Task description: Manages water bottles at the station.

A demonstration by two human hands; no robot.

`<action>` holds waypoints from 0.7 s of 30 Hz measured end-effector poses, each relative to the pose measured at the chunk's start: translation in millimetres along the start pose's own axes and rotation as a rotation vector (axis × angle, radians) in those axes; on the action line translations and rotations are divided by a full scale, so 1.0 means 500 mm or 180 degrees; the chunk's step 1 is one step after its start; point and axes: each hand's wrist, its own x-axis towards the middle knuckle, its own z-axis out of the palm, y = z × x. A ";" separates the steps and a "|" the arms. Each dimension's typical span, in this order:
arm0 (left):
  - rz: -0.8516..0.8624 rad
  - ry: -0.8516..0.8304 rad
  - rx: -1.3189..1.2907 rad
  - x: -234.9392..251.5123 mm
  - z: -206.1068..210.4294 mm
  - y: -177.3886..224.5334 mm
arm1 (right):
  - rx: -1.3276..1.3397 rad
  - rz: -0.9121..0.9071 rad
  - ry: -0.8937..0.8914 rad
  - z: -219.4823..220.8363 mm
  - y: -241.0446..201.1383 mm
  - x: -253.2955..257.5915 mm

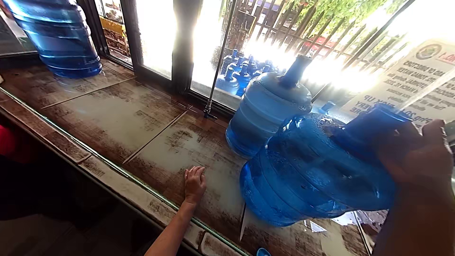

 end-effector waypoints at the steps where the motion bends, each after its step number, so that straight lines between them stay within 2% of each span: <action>1: -0.0003 0.0006 0.0004 0.000 0.001 -0.001 | -0.0012 -0.0006 0.0000 0.000 0.000 0.000; 12: -0.0112 0.0142 0.0182 0.000 -0.001 0.000 | 0.0001 0.0014 0.0035 0.000 0.000 -0.001; 21: -0.0223 0.0052 0.0218 0.002 -0.003 0.000 | 0.0030 0.0012 0.0057 -0.001 0.001 -0.002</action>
